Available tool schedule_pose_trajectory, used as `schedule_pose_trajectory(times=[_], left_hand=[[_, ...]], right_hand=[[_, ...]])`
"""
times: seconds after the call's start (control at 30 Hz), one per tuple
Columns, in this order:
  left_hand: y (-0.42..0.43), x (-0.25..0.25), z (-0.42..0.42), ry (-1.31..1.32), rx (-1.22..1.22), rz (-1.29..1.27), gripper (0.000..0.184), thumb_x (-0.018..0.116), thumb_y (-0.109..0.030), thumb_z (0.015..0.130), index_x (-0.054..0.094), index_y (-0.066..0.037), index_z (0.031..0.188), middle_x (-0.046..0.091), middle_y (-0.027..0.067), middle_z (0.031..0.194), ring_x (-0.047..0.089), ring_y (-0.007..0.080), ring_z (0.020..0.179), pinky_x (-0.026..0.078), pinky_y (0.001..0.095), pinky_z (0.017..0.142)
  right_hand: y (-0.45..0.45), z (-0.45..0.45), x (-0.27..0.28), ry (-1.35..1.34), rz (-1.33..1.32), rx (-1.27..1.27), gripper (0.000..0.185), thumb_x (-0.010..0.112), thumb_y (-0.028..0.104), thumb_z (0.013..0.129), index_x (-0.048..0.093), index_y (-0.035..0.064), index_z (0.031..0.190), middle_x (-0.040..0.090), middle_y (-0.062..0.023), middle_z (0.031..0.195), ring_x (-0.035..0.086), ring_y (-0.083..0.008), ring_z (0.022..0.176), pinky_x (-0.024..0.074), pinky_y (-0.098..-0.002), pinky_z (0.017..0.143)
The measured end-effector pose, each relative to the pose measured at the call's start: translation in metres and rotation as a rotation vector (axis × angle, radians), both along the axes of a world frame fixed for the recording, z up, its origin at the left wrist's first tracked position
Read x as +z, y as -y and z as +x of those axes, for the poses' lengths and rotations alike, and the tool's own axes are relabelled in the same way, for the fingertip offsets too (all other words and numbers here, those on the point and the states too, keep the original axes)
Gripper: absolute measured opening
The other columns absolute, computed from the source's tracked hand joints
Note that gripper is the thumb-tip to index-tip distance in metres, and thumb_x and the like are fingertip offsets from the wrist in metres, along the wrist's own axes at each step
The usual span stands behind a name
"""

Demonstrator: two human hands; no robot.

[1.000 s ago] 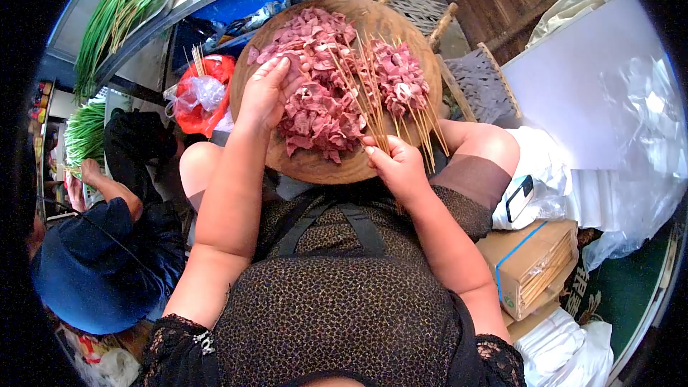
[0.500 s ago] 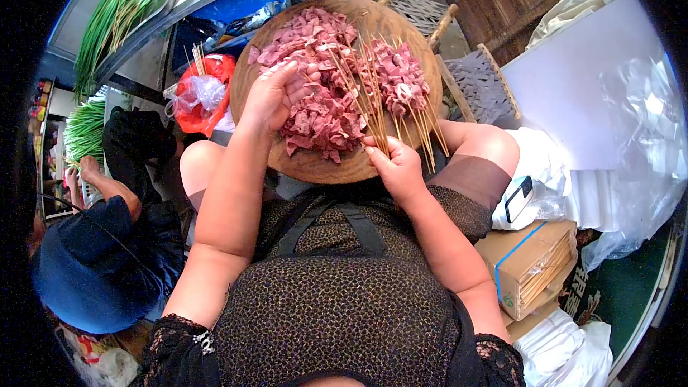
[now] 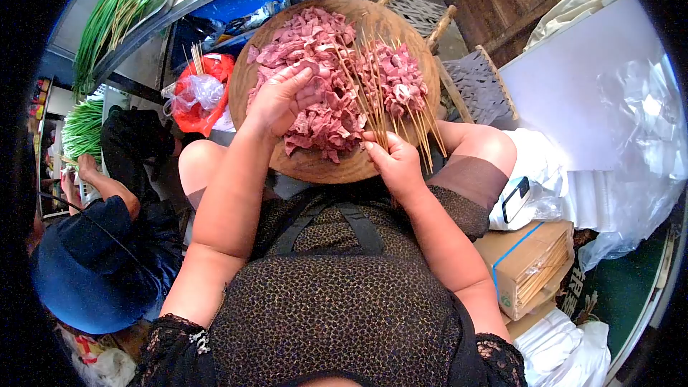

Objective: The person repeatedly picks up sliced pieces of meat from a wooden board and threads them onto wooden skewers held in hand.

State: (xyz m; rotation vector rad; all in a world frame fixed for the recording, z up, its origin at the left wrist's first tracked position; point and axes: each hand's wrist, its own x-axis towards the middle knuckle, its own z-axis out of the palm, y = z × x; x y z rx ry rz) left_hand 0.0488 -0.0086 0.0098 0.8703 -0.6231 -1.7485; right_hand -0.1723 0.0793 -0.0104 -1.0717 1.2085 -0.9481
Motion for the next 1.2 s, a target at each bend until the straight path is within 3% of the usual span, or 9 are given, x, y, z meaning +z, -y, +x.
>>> schedule_pose_trajectory(times=[0.27,0.4,0.5,0.77,0.87,0.93,1.03,1.17,1.2], left_hand=[[0.001,-0.005,-0.004,-0.246,-0.052,-0.105,0.035,0.038,-0.027,0.095,0.043,-0.004,0.121,0.052,0.0159,0.119,0.052,0.0255,0.109,0.045,0.0374,0.088],[0.012,-0.014,-0.004,-0.258,0.096,-0.102,0.032,0.037,-0.026,0.096,0.043,-0.004,0.119,0.055,0.0172,0.114,0.055,0.0270,0.104,0.048,0.0354,0.083],[0.015,-0.017,0.002,-0.274,0.228,-0.068,0.029,0.037,-0.023,0.096,0.044,-0.004,0.116,0.058,0.0168,0.109,0.059,0.0271,0.096,0.050,0.0332,0.077],[0.012,-0.023,-0.005,-0.149,0.107,-0.052,0.027,0.040,-0.021,0.095,0.042,-0.004,0.115,0.060,0.0144,0.102,0.062,0.0236,0.088,0.052,0.0309,0.073],[0.012,-0.015,-0.005,-0.114,0.130,-0.012,0.028,0.040,-0.021,0.095,0.042,-0.004,0.116,0.059,0.0140,0.103,0.061,0.0245,0.092,0.051,0.0341,0.076],[0.008,-0.008,-0.009,-0.391,0.140,-0.059,0.028,0.042,-0.022,0.094,0.046,-0.002,0.114,0.061,0.0116,0.097,0.060,0.0201,0.088,0.049,0.0315,0.074],[0.004,-0.006,-0.014,-0.292,0.120,0.026,0.026,0.045,-0.021,0.093,0.046,-0.003,0.112,0.060,0.0085,0.089,0.058,0.0194,0.087,0.049,0.0330,0.076],[0.002,-0.029,-0.016,-0.258,0.179,0.055,0.022,0.047,-0.017,0.092,0.045,-0.007,0.111,0.055,0.0036,0.081,0.052,0.0154,0.071,0.048,0.0327,0.071],[0.002,-0.021,-0.022,-0.222,0.220,0.060,0.018,0.045,-0.018,0.093,0.045,-0.007,0.108,0.045,-0.0011,0.071,0.041,0.0104,0.060,0.043,0.0275,0.061]], right_hand=[[0.007,0.011,0.022,0.263,0.346,0.045,0.020,0.059,0.012,0.084,0.058,0.0051,0.103,0.054,0.0003,0.066,0.039,-0.0040,0.042,0.0276,-0.0166,0.035],[0.002,0.016,0.016,0.183,0.256,0.129,0.025,0.055,0.015,0.087,0.055,0.0030,0.109,0.056,-0.0015,0.074,0.045,-0.0056,0.047,0.0361,-0.0196,0.036],[-0.007,0.011,0.012,0.133,0.328,0.120,0.027,0.056,0.016,0.086,0.054,0.0037,0.111,0.056,-0.0017,0.072,0.040,-0.0032,0.043,0.0296,-0.0163,0.035],[-0.008,0.019,0.008,0.185,0.289,0.047,0.025,0.058,0.016,0.085,0.056,0.0049,0.107,0.055,0.0002,0.069,0.038,-0.0022,0.042,0.0273,-0.0157,0.035],[-0.005,0.020,0.017,0.191,0.301,0.028,0.022,0.057,0.014,0.086,0.058,0.0047,0.105,0.055,0.0002,0.069,0.039,-0.0026,0.044,0.0282,-0.0162,0.039],[-0.005,0.018,0.018,0.201,0.322,0.014,0.019,0.057,0.012,0.086,0.059,0.0046,0.104,0.055,0.0001,0.069,0.040,-0.0030,0.046,0.0293,-0.0166,0.042],[-0.002,0.017,0.017,0.199,0.327,0.024,0.019,0.057,0.012,0.086,0.059,0.0047,0.104,0.055,0.0005,0.068,0.040,-0.0030,0.047,0.0291,-0.0164,0.042],[-0.006,0.022,0.009,0.185,0.321,0.062,0.024,0.058,0.016,0.085,0.056,0.0050,0.106,0.054,0.0002,0.068,0.037,-0.0021,0.042,0.0263,-0.0158,0.036],[-0.004,0.024,0.009,0.188,0.324,0.066,0.024,0.058,0.016,0.085,0.056,0.0052,0.106,0.054,0.0001,0.069,0.037,-0.0021,0.042,0.0261,-0.0160,0.035]])
